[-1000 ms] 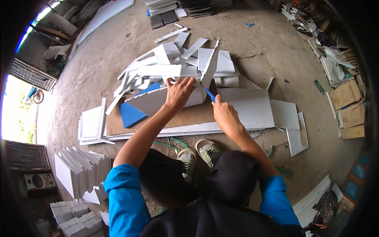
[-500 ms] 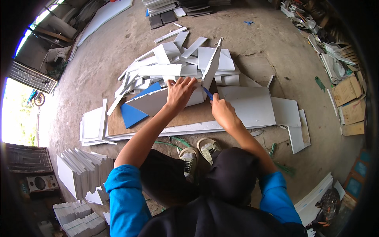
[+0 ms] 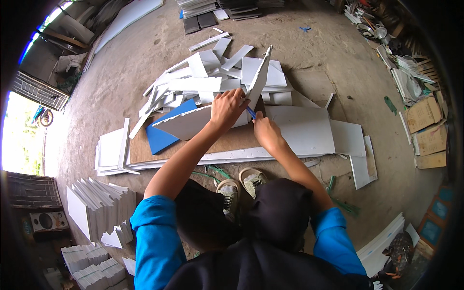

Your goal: The person sits on the floor and uses a utility knife to cut white foam sheets to size, using a blue rectangular board as a template. They repeatedly align the blue board on the white sheets, trace the edges with the knife, and separate the cut pieces.

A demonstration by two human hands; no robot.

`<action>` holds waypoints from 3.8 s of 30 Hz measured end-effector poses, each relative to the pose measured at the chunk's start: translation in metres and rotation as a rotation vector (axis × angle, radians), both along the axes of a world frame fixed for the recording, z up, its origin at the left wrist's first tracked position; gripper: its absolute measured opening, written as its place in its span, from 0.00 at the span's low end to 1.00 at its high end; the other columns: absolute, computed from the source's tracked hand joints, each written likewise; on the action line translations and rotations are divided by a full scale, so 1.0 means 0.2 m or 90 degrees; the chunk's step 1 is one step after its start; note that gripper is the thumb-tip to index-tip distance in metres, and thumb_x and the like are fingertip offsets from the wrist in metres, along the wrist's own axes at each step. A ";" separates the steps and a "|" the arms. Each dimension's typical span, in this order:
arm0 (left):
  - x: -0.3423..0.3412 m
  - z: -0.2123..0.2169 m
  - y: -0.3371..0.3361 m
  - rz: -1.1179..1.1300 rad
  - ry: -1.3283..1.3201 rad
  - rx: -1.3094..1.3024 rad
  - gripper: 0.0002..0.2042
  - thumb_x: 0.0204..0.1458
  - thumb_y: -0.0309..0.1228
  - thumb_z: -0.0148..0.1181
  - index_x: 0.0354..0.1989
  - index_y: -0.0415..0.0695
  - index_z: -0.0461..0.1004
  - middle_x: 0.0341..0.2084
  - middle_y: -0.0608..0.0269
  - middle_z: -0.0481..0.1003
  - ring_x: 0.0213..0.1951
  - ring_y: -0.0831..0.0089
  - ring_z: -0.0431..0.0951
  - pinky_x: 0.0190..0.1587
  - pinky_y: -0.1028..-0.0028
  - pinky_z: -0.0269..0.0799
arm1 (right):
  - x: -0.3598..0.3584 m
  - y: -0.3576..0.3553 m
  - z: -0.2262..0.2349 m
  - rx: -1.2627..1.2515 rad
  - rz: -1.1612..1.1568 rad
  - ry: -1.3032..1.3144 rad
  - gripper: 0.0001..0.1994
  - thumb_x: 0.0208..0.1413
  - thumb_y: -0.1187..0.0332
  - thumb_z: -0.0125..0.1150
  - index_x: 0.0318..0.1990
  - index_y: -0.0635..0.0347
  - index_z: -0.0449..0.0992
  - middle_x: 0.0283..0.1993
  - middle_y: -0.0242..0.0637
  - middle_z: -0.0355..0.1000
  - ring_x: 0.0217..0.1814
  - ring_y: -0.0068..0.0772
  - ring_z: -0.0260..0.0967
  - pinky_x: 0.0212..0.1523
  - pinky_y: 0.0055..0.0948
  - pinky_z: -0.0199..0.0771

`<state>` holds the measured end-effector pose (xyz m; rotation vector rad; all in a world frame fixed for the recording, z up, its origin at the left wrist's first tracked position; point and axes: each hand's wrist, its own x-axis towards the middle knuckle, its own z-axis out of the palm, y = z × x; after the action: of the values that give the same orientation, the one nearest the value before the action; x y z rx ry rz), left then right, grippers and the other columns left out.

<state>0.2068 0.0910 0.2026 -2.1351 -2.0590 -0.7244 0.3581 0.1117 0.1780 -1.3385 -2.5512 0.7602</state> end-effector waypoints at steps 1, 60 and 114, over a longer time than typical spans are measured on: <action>0.00 0.00 0.01 -0.013 0.010 0.010 0.12 0.48 0.38 0.54 0.34 0.43 0.64 0.26 0.59 0.71 0.31 0.59 0.74 0.33 0.64 0.69 | 0.01 -0.01 0.01 0.004 0.000 0.000 0.09 0.56 0.68 0.42 0.35 0.66 0.62 0.26 0.57 0.70 0.33 0.54 0.71 0.31 0.45 0.73; -0.33 0.46 -0.14 0.122 -0.503 0.384 0.13 0.49 0.27 0.56 0.42 0.41 0.63 0.33 0.56 0.73 0.34 0.67 0.75 0.36 0.72 0.69 | 0.28 0.44 0.30 0.072 -0.125 0.575 0.16 0.56 0.58 0.49 0.35 0.66 0.64 0.32 0.42 0.63 0.31 0.34 0.65 0.31 0.33 0.64; -1.52 -0.65 -1.02 0.770 -0.422 0.164 0.31 0.41 0.54 0.59 0.39 0.33 0.70 0.31 0.49 0.75 0.35 0.62 0.74 0.41 0.65 0.68 | -0.24 0.34 -0.82 -0.215 -0.294 0.162 0.11 0.52 0.68 0.49 0.42 0.62 0.65 0.45 0.50 0.58 0.45 0.45 0.60 0.46 0.38 0.61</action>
<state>-0.0979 -0.1133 0.0732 -0.2484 -2.7180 -1.3749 0.3110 0.1799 0.0135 -1.7114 -1.8723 1.1997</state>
